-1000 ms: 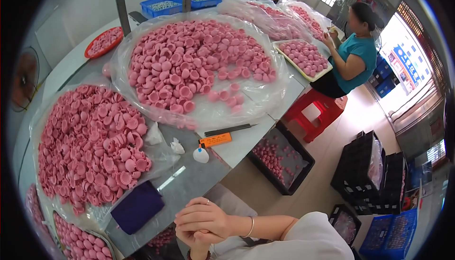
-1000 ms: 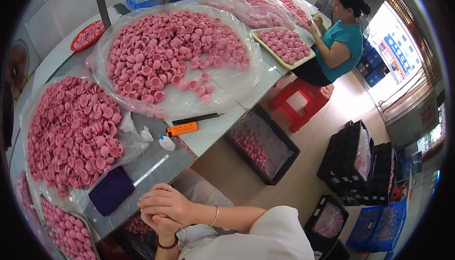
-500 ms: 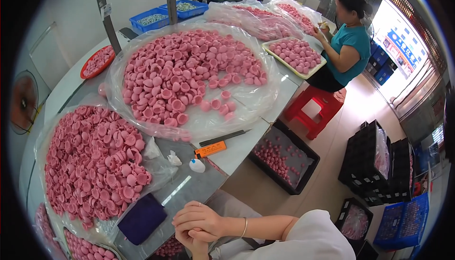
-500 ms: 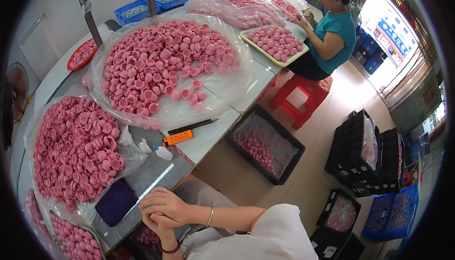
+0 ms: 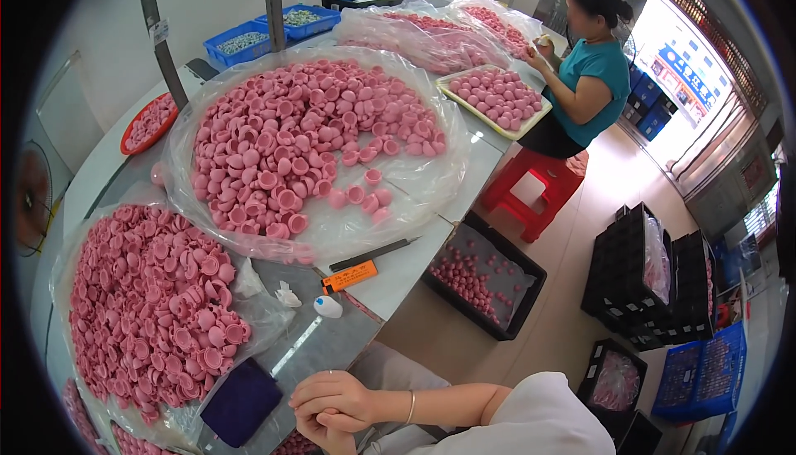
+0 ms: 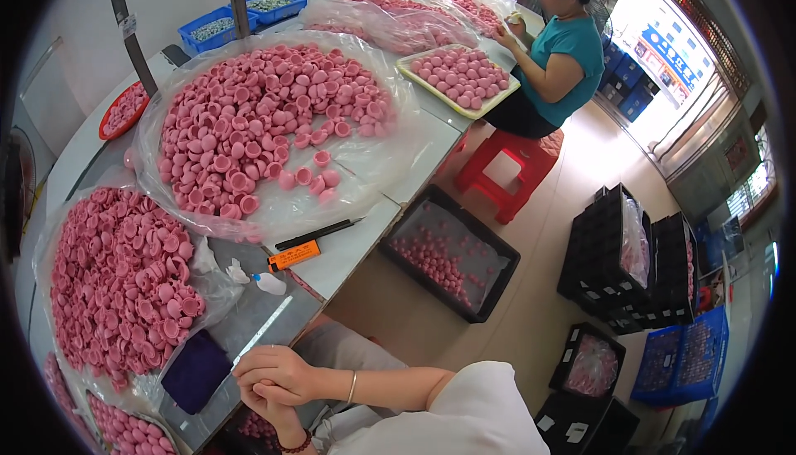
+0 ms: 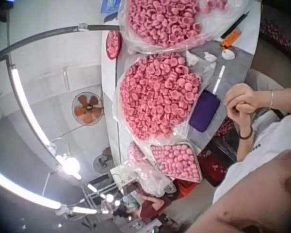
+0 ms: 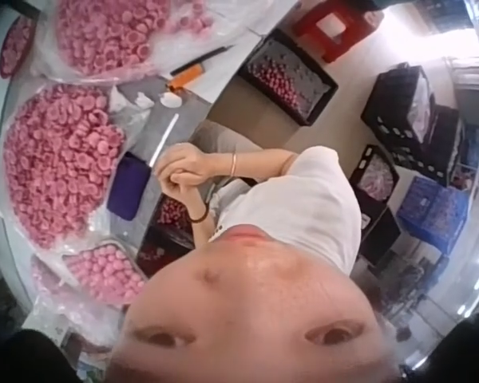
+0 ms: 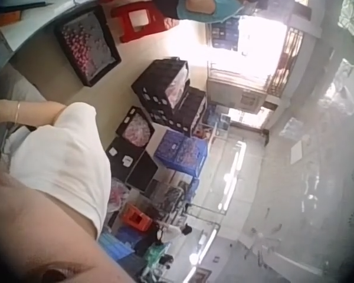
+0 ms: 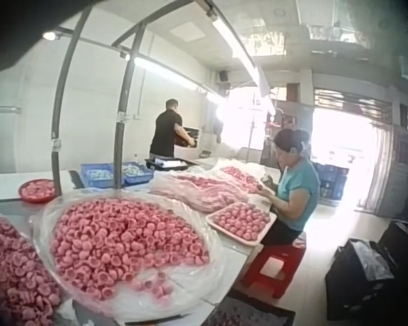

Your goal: The person is assembling and gluing small pink plastic components together at a factory workbench.

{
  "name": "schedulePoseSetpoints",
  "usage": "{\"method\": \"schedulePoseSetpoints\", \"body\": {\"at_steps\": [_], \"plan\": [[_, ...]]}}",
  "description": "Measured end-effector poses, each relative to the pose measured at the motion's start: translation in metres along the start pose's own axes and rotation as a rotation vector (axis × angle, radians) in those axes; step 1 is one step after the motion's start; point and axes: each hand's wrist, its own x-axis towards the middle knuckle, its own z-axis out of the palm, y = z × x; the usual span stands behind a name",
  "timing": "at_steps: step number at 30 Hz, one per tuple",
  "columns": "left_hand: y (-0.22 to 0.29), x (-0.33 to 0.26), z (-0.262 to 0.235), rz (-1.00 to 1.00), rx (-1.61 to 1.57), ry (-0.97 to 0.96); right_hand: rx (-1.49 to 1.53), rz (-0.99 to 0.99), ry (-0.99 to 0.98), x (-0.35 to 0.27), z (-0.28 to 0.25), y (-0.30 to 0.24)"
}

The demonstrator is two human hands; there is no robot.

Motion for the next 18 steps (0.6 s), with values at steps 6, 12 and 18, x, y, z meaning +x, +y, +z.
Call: {"method": "schedulePoseSetpoints", "body": {"at_steps": [6, 12, 18], "plan": [[0.000, -0.002, -0.002, -0.014, -0.049, -0.003, -0.016, -0.004, -0.024, -0.003, 0.002, 0.001], [-0.003, -0.004, -0.001, 0.017, -0.013, 0.019, 0.003, -0.007, 0.002, 0.001, 0.001, -0.002], [-0.001, -0.003, 0.001, 0.021, -0.060, 0.064, -0.008, 0.000, -0.013, 0.002, 0.003, -0.002]]}}
